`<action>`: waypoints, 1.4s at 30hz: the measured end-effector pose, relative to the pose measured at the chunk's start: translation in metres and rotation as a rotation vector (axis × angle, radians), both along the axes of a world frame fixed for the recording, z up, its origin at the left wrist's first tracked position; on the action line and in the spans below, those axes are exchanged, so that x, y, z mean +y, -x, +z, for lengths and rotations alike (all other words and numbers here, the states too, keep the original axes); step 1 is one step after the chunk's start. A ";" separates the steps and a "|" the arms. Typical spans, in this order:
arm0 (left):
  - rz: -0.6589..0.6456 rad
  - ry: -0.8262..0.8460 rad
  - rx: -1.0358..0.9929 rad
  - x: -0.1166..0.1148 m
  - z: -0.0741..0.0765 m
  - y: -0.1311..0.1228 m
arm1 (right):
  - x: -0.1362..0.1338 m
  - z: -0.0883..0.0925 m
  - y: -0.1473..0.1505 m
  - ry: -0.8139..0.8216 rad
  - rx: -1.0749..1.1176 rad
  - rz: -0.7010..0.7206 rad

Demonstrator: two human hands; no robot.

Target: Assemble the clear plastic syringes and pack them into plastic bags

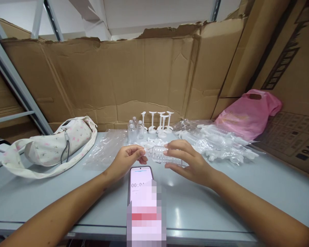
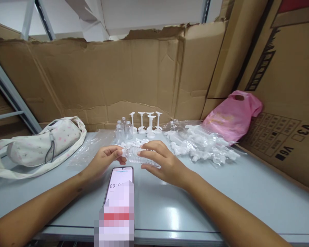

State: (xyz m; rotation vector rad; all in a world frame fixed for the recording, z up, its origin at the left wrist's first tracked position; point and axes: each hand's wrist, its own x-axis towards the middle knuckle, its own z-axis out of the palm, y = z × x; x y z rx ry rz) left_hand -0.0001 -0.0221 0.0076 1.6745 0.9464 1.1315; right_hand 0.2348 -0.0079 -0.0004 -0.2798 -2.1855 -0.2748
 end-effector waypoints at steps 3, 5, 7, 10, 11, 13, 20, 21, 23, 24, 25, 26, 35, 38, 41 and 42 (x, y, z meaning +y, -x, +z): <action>-0.021 0.016 0.011 0.001 0.000 0.001 | 0.000 -0.001 -0.002 -0.035 -0.058 -0.011; -0.035 0.032 0.018 0.002 -0.001 0.001 | 0.000 -0.001 -0.003 -0.049 -0.089 -0.019; -0.034 0.049 0.019 0.002 -0.003 0.001 | 0.000 -0.001 -0.003 -0.040 -0.091 -0.025; -0.031 0.046 0.007 0.000 -0.004 -0.001 | 0.000 -0.001 -0.001 0.046 -0.028 -0.015; -0.027 0.024 0.011 -0.001 -0.005 -0.002 | 0.000 -0.001 0.000 0.097 0.001 -0.010; -0.004 -0.044 0.040 -0.003 -0.005 -0.004 | -0.002 -0.001 0.002 0.208 0.051 -0.010; 0.103 -0.291 0.181 -0.006 -0.005 -0.003 | -0.010 0.002 0.007 0.594 0.182 -0.114; 0.117 -0.331 0.203 -0.006 -0.006 -0.003 | -0.011 0.003 0.007 0.658 0.199 -0.118; 0.148 -0.433 0.258 -0.006 -0.007 -0.001 | -0.012 0.006 0.009 0.790 0.240 -0.119; 0.159 -0.505 0.285 -0.006 -0.008 -0.001 | -0.013 0.007 0.010 0.873 0.263 -0.110; 0.166 -0.587 0.308 -0.006 -0.009 0.000 | -0.013 0.008 0.010 0.966 0.286 -0.093; 0.167 -0.673 0.325 -0.006 -0.009 0.000 | -0.013 0.009 0.011 1.062 0.304 -0.067; 0.177 -0.852 0.559 -0.002 -0.009 0.003 | -0.012 0.008 0.015 1.126 0.312 -0.099; 0.158 -0.761 0.703 -0.002 -0.007 0.002 | -0.011 0.005 0.016 0.920 0.251 -0.157; 0.137 -0.692 0.833 -0.002 -0.005 0.001 | -0.011 0.003 0.017 0.810 0.194 -0.151; 0.128 -0.683 0.858 -0.001 -0.005 0.001 | -0.012 0.002 0.017 0.795 0.177 -0.149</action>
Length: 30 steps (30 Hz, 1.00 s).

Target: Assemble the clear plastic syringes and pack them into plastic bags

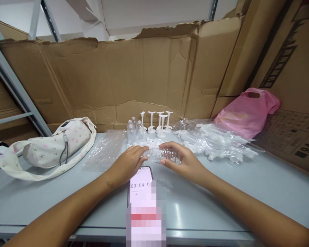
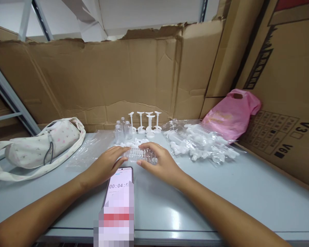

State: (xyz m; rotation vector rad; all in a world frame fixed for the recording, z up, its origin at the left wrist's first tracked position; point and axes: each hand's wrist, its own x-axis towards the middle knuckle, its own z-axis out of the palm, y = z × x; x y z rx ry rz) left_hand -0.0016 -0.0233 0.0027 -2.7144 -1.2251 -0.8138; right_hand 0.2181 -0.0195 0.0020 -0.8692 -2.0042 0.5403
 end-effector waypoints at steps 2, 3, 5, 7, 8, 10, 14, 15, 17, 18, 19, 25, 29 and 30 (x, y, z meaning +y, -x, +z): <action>0.007 -0.005 0.012 0.001 -0.001 0.001 | 0.000 -0.001 0.000 0.018 -0.015 0.009; 0.019 -0.025 0.005 0.001 -0.001 0.001 | -0.001 -0.001 0.000 0.054 -0.007 0.010; 0.057 -0.083 -0.019 0.002 -0.003 0.002 | -0.001 -0.002 0.001 0.144 0.034 0.007; 0.077 -0.130 -0.044 0.002 -0.003 0.002 | -0.002 -0.002 0.002 0.205 0.071 0.005; 0.073 -0.140 -0.052 0.002 -0.003 0.002 | -0.003 -0.002 0.002 0.214 0.078 0.005; 0.044 -0.141 -0.062 0.002 -0.003 0.002 | -0.003 -0.002 0.002 0.214 0.079 0.003; -0.020 -0.142 -0.097 0.003 -0.003 0.002 | -0.002 -0.002 0.001 0.197 0.080 -0.002; -0.033 -0.144 -0.112 0.004 -0.003 0.002 | -0.002 -0.002 0.001 0.186 0.081 -0.001; -0.047 -0.141 -0.146 0.004 -0.002 0.003 | -0.001 -0.001 -0.001 0.158 0.075 -0.003; -0.051 -0.138 -0.159 0.003 -0.002 0.003 | -0.001 0.000 -0.002 0.145 0.066 -0.001; -0.050 -0.134 -0.167 0.003 -0.002 0.003 | -0.001 0.001 -0.003 0.135 0.055 0.004; -0.045 -0.073 -0.188 0.003 -0.001 0.005 | -0.002 0.001 -0.006 0.134 0.055 0.126; -0.013 0.021 -0.335 0.002 -0.004 0.005 | -0.003 0.003 -0.007 0.102 0.072 0.118; -0.006 0.036 -0.390 0.001 -0.005 0.004 | -0.003 0.004 -0.007 0.105 0.068 0.118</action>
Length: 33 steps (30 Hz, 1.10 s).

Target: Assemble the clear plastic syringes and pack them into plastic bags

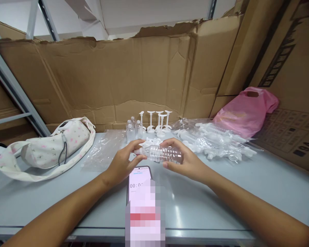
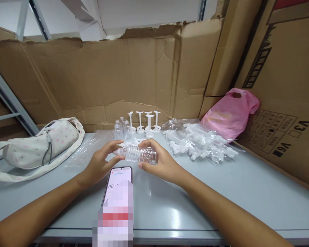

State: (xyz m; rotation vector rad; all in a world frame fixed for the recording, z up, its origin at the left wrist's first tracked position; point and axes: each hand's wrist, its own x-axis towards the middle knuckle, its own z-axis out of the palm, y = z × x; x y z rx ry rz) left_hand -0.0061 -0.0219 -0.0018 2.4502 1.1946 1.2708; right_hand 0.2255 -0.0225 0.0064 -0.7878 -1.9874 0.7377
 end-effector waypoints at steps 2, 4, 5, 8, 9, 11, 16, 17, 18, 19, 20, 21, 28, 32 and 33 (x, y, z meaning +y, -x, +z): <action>-0.006 0.019 -0.079 -0.001 -0.001 -0.001 | 0.001 0.002 -0.002 0.015 -0.002 0.017; -0.028 0.021 -0.106 -0.002 0.000 -0.001 | 0.002 0.004 -0.004 0.019 -0.006 0.034; -0.038 0.028 -0.108 -0.003 0.000 -0.001 | 0.003 0.004 -0.005 0.011 -0.011 0.036; -0.061 0.078 -0.114 -0.004 0.002 0.000 | 0.005 0.003 -0.007 -0.018 -0.030 0.047; -0.065 0.097 -0.113 -0.004 0.003 0.000 | 0.005 0.003 -0.008 -0.019 -0.032 0.060; -0.068 0.131 -0.104 -0.004 0.005 0.000 | 0.005 0.002 -0.009 -0.013 -0.034 0.092; -0.064 0.129 -0.085 -0.005 0.004 0.000 | 0.005 0.002 -0.008 -0.014 -0.036 0.103; -0.065 0.106 -0.082 -0.004 0.003 0.000 | 0.005 0.002 -0.008 -0.011 -0.032 0.096; -0.068 0.077 -0.077 -0.004 0.001 0.000 | 0.005 0.002 -0.008 -0.003 -0.026 0.091; -0.074 0.041 -0.068 -0.004 0.000 0.000 | 0.005 0.002 -0.008 0.010 -0.016 0.090; -0.083 -0.001 -0.057 -0.003 0.000 0.000 | 0.005 0.002 -0.008 0.031 -0.005 0.092; -0.094 -0.045 -0.044 -0.003 -0.001 0.000 | 0.006 0.002 -0.008 0.055 0.006 0.096; -0.220 -0.327 0.080 -0.004 -0.001 -0.001 | 0.004 0.005 -0.003 0.401 0.134 0.196; -0.177 -0.355 0.078 -0.006 0.000 -0.002 | 0.002 0.006 0.000 0.451 0.176 0.192; -0.143 -0.330 0.078 -0.007 0.000 -0.003 | 0.002 0.007 0.000 0.442 0.181 0.181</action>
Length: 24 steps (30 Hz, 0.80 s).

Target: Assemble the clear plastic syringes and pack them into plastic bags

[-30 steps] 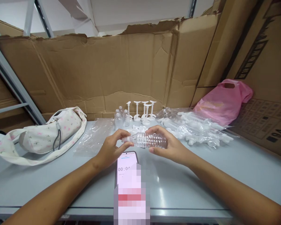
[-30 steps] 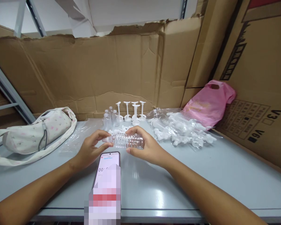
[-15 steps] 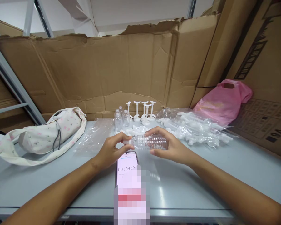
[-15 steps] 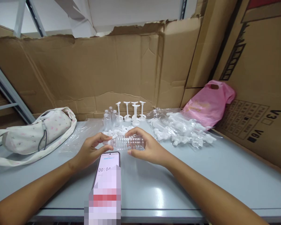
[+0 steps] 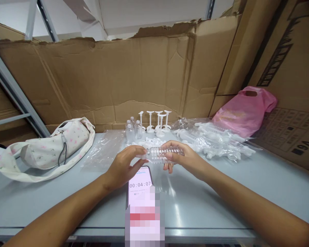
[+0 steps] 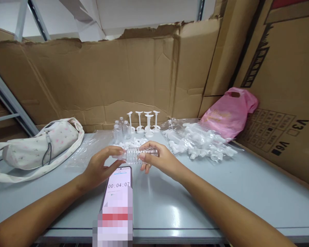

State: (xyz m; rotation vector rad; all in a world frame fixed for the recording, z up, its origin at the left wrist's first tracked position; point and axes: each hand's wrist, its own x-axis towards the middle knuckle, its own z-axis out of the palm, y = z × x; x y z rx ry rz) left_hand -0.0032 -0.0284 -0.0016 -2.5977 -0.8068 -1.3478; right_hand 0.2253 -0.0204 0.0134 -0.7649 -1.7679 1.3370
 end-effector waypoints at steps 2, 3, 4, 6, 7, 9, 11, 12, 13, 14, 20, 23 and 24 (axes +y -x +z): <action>0.074 0.085 0.017 -0.001 0.002 -0.001 | 0.000 0.002 0.000 -0.032 -0.004 -0.039; 0.101 0.137 0.044 -0.001 0.003 -0.001 | 0.000 0.002 -0.001 -0.050 -0.012 -0.060; 0.119 0.188 0.078 -0.001 0.004 -0.001 | 0.000 0.003 -0.001 -0.069 -0.023 -0.080; 0.145 0.272 0.146 -0.001 0.006 -0.002 | 0.002 0.002 -0.003 -0.117 -0.058 -0.112; 0.162 0.300 0.173 0.000 0.006 -0.002 | 0.002 0.001 -0.003 -0.141 -0.080 -0.125; 0.195 0.321 0.206 0.001 0.006 -0.002 | 0.003 -0.001 -0.003 -0.162 -0.123 -0.134; 0.214 0.299 0.215 0.002 0.005 -0.001 | 0.003 -0.002 -0.003 -0.135 -0.157 -0.131; 0.217 0.277 0.216 0.002 0.004 -0.001 | 0.003 -0.002 -0.002 -0.109 -0.164 -0.129; 0.218 0.252 0.214 0.002 0.003 -0.001 | 0.002 -0.001 -0.002 -0.084 -0.164 -0.128; 0.217 0.219 0.210 0.001 0.002 -0.001 | 0.001 -0.001 -0.001 -0.063 -0.160 -0.129; 0.185 -0.023 0.175 0.001 -0.005 -0.003 | -0.001 0.000 0.004 0.085 -0.039 -0.107; 0.190 0.000 0.187 0.001 -0.002 -0.004 | 0.001 -0.003 0.004 0.098 0.006 -0.111; 0.197 0.037 0.210 0.001 -0.001 -0.004 | 0.002 -0.004 0.004 0.066 -0.010 -0.131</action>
